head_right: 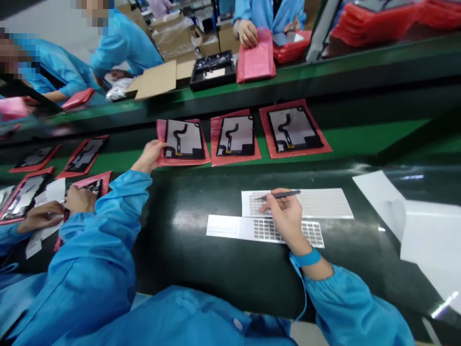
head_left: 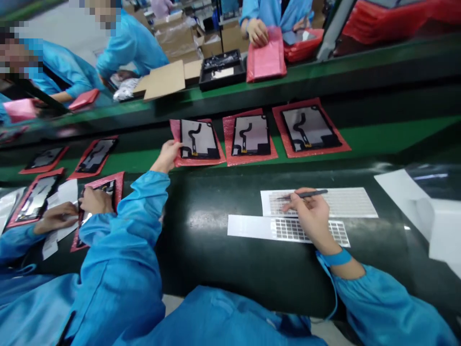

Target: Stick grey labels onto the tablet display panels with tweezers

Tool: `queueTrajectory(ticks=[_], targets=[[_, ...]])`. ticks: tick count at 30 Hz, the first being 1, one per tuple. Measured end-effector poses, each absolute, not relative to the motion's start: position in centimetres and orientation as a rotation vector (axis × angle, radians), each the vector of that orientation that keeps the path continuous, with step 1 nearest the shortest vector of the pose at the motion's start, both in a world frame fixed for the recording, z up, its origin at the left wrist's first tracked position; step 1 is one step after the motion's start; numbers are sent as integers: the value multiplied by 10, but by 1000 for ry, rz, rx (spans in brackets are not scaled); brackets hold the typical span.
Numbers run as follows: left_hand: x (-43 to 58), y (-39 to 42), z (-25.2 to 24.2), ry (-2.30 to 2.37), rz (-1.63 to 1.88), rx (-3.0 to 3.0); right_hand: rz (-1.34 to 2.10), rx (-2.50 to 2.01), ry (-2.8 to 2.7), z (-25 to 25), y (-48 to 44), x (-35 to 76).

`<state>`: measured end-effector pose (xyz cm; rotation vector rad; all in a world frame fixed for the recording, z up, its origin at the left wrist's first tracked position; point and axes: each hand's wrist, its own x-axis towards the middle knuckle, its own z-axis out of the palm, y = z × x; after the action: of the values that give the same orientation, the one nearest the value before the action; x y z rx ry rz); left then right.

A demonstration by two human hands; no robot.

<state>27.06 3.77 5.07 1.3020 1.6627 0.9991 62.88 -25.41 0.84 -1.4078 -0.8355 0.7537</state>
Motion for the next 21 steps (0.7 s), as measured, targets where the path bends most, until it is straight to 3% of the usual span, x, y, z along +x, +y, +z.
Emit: queueTrajectory(ticks=[5, 10, 15, 21], targets=[[262, -20, 82, 1469, 1300, 1253, 808, -1382, -834, 3, -253, 626], [264, -137, 98, 1295, 1224, 1232, 821, -1344, -831, 0, -251, 625], [284, -229, 61, 1226, 833, 1200, 797, -1344, -881, 4, -253, 623], [284, -256, 19, 1158, 690, 1447, 781, -1347, -927, 6, -254, 622]])
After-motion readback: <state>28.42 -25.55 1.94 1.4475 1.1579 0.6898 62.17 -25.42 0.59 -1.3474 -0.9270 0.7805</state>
